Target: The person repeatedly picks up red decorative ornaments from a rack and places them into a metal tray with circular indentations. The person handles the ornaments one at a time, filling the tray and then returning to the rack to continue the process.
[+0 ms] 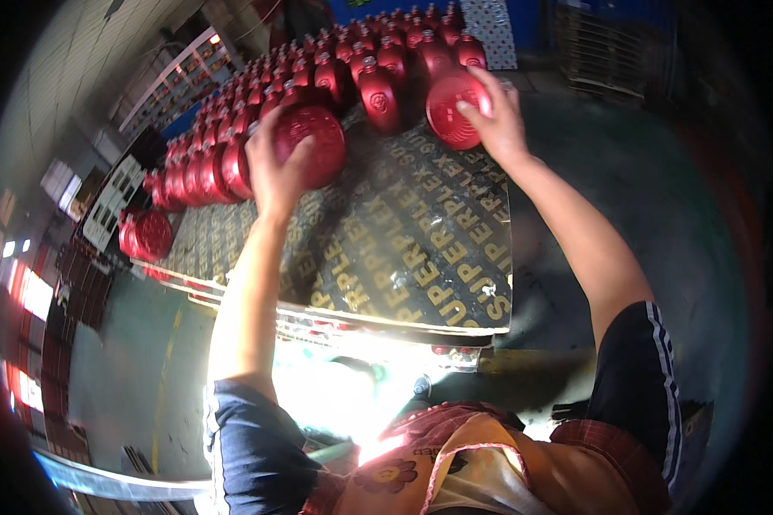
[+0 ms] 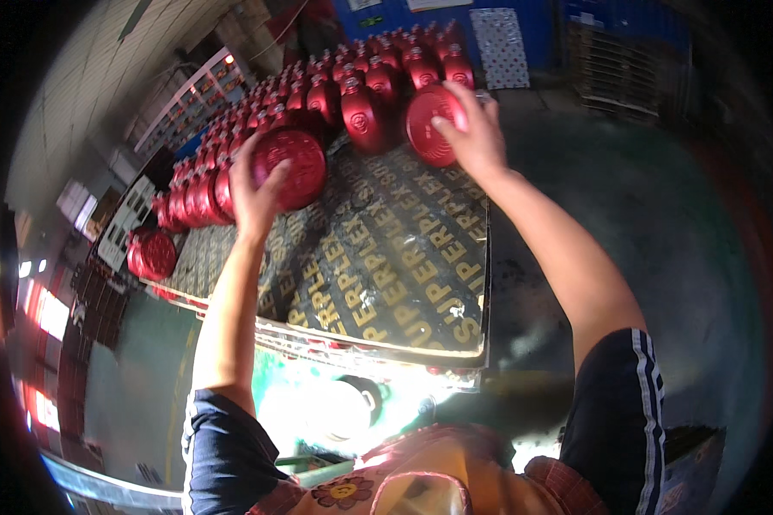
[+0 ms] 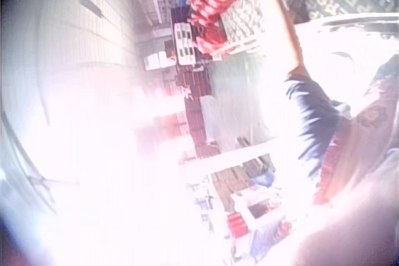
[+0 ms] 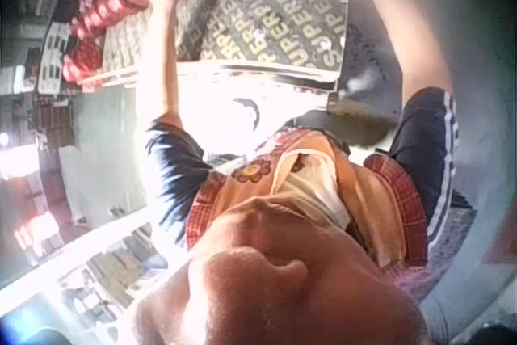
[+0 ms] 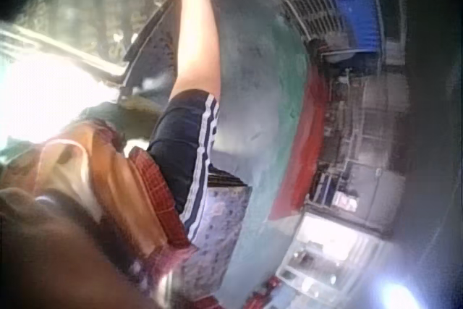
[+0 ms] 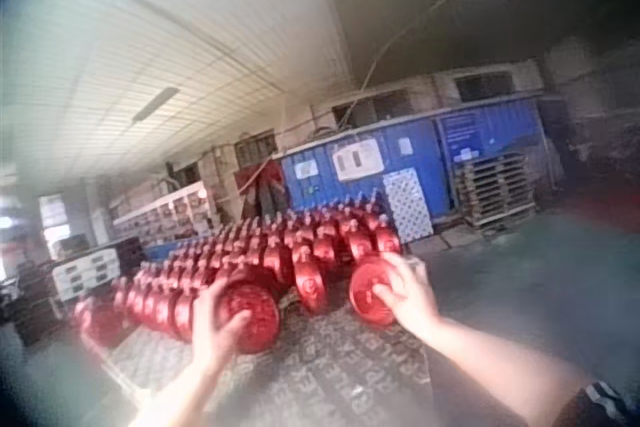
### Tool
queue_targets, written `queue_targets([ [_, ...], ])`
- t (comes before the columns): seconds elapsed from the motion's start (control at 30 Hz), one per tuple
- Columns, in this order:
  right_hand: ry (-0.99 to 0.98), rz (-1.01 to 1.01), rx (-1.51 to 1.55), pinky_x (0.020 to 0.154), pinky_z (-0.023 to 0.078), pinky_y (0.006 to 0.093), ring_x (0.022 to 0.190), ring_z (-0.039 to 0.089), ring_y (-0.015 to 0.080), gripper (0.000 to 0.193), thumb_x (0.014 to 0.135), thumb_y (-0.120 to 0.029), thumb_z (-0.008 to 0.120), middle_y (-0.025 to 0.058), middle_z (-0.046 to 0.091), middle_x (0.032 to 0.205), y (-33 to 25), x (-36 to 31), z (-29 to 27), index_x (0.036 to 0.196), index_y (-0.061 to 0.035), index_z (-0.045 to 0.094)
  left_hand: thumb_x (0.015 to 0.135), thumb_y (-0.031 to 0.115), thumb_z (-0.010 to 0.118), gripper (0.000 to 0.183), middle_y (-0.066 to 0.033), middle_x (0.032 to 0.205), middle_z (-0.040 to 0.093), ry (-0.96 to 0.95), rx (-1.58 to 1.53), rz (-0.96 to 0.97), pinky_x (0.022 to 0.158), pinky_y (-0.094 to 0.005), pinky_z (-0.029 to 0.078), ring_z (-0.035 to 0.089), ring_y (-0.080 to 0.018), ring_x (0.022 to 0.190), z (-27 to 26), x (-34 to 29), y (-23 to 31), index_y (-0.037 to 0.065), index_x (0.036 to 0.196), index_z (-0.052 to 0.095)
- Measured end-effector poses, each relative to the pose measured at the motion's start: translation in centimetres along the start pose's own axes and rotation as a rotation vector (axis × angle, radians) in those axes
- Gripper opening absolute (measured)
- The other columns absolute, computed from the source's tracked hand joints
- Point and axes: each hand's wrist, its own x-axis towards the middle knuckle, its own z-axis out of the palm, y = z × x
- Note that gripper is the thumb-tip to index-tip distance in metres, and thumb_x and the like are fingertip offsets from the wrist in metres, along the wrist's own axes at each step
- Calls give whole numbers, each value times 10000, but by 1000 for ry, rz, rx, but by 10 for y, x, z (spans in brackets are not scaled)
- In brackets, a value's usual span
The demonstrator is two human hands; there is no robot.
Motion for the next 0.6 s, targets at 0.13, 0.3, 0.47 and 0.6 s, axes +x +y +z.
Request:
queue_targets([
  [0.13, 30, 114, 504, 1005, 439, 354, 1154, 555, 249, 563, 874, -206, 714, 144, 563, 1267, -27, -16, -44, 1373, -88, 482, 904, 25, 635, 575, -153, 1323, 533, 118, -743, -348, 950, -301, 521, 638, -205, 1050, -104, -75, 38, 62, 1434, 413],
  [0.3, -58, 446, 999, 1028, 443, 343, 1208, 533, 200, 540, 946, -184, 633, 114, 522, 1341, -129, -60, -97, 1424, -66, 411, 932, 161, 628, 597, -171, 1369, 502, 386, -861, -543, 1039, -408, 453, 537, -254, 1220, -191, -157, 48, 41, 1459, 372],
  [0.47, -280, 594, 1382, 1043, 428, 362, 1252, 502, 219, 523, 975, -196, 567, 106, 498, 1386, -226, -117, -71, 1445, -59, 382, 972, 214, 580, 464, -148, 1400, 500, 621, -1435, -780, 1050, -494, 448, 496, -300, 1276, -244, -236, 12, 47, 1388, 458],
  [0.6, -445, 879, 1668, 1089, 375, 383, 1282, 482, 233, 540, 966, -257, 584, 116, 494, 1401, -291, -175, 2, 1436, -66, 400, 931, 260, 618, 470, -193, 1266, 552, 882, -1560, -970, 898, -475, 549, 582, -330, 1078, -255, -289, -34, 38, 1327, 494],
])
